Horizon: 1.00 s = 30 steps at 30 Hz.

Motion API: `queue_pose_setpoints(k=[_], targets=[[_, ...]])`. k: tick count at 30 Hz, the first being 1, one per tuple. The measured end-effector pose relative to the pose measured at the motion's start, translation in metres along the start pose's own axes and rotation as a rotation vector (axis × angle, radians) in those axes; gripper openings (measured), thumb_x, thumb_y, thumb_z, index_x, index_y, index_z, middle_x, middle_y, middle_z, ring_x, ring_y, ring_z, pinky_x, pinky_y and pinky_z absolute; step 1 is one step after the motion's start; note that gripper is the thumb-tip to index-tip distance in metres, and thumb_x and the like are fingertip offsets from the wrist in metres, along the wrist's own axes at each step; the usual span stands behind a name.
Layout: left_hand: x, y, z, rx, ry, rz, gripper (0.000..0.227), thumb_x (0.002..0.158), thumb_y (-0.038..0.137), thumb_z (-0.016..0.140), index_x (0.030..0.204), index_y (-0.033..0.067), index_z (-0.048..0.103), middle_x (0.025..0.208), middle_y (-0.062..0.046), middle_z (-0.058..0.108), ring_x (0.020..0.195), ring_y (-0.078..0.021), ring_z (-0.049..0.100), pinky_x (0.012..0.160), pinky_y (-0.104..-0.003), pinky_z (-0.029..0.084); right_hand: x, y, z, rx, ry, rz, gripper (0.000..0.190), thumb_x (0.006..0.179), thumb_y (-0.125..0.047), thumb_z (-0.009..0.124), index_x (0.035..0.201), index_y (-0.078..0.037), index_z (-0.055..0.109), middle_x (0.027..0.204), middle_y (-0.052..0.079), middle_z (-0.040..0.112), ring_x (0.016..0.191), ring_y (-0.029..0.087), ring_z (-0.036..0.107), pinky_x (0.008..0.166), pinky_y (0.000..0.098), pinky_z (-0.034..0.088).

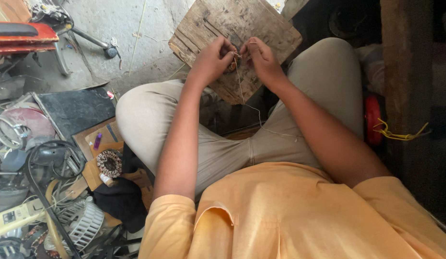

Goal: The person sits cross-legged on the floor and winds a thin white wire around a small orange toroidal core placed on a wooden block. They use both hands to guide the wire and create neat, tight loops around the core.

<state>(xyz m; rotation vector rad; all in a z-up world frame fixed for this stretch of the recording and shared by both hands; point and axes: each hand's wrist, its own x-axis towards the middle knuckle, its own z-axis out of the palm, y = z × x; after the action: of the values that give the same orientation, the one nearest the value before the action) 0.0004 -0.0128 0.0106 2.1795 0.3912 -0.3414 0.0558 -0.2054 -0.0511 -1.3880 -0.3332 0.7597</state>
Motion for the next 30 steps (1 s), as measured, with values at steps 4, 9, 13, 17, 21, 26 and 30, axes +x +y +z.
queue_pose_setpoints(k=[4,9,13,17,21,26,30], targets=[[-0.004,0.005,0.001,0.072,-0.015,-0.04,0.016,0.094,0.022,0.069,0.104,0.0103,0.065,0.096,-0.005,0.076,0.087,-0.02,0.074,0.078,-0.036,0.056,0.002,0.011,0.002,0.065,0.041,0.001,0.033,0.116,-0.031,0.036,0.103,-0.01,0.058,0.089,-0.002,0.056,0.082,0.009,0.055,0.073,0.0259,0.047],[-0.006,0.01,0.001,0.147,0.011,0.057,0.015,0.094,0.019,0.069,0.102,0.0075,0.063,0.096,-0.009,0.074,0.09,-0.0263,0.072,0.079,-0.041,0.055,-0.002,0.018,0.004,-0.012,0.0,0.077,0.025,0.113,-0.026,0.037,0.109,-0.009,0.056,0.086,-0.002,0.051,0.078,0.009,0.05,0.071,0.0266,0.045],[-0.008,0.012,0.0,0.184,0.021,0.087,0.014,0.096,0.018,0.067,0.102,0.0072,0.062,0.097,-0.011,0.074,0.093,-0.0286,0.072,0.08,-0.043,0.054,-0.005,0.013,-0.002,-0.174,-0.016,0.154,0.02,0.105,-0.019,0.041,0.116,-0.01,0.055,0.082,0.0,0.05,0.073,0.011,0.048,0.066,0.0286,0.043],[-0.011,0.013,-0.001,0.187,0.024,0.082,0.014,0.096,0.017,0.067,0.103,0.0071,0.061,0.098,-0.01,0.074,0.093,-0.0291,0.072,0.08,-0.044,0.053,-0.011,0.002,-0.009,-0.353,-0.069,-0.043,0.026,0.097,-0.011,0.057,0.12,-0.005,0.047,0.099,0.005,0.058,0.081,0.016,0.057,0.069,0.0322,0.049],[-0.01,0.014,-0.001,0.209,0.026,0.107,0.016,0.093,0.019,0.072,0.101,0.0074,0.064,0.095,-0.01,0.074,0.093,-0.0294,0.071,0.08,-0.044,0.053,-0.02,-0.005,-0.008,-0.678,-0.01,-0.19,0.026,0.093,-0.013,0.072,0.112,-0.002,0.06,0.099,0.016,0.07,0.087,0.029,0.068,0.07,0.0386,0.053],[-0.01,0.014,-0.003,0.191,0.035,0.135,0.022,0.088,0.02,0.081,0.098,0.0057,0.067,0.092,-0.011,0.073,0.09,-0.0304,0.071,0.078,-0.044,0.053,-0.019,-0.013,-0.002,-0.672,0.061,-0.127,0.018,0.098,-0.021,0.074,0.102,-0.004,0.071,0.091,0.015,0.075,0.081,0.028,0.073,0.068,0.0387,0.053],[-0.01,0.012,-0.004,0.19,0.027,0.164,0.019,0.084,0.014,0.082,0.096,0.0067,0.069,0.093,-0.01,0.074,0.087,-0.0268,0.073,0.077,-0.041,0.056,-0.016,-0.012,-0.002,-0.653,0.081,-0.02,0.021,0.099,-0.024,0.074,0.101,-0.004,0.071,0.084,0.012,0.073,0.073,0.022,0.07,0.063,0.0372,0.051]])
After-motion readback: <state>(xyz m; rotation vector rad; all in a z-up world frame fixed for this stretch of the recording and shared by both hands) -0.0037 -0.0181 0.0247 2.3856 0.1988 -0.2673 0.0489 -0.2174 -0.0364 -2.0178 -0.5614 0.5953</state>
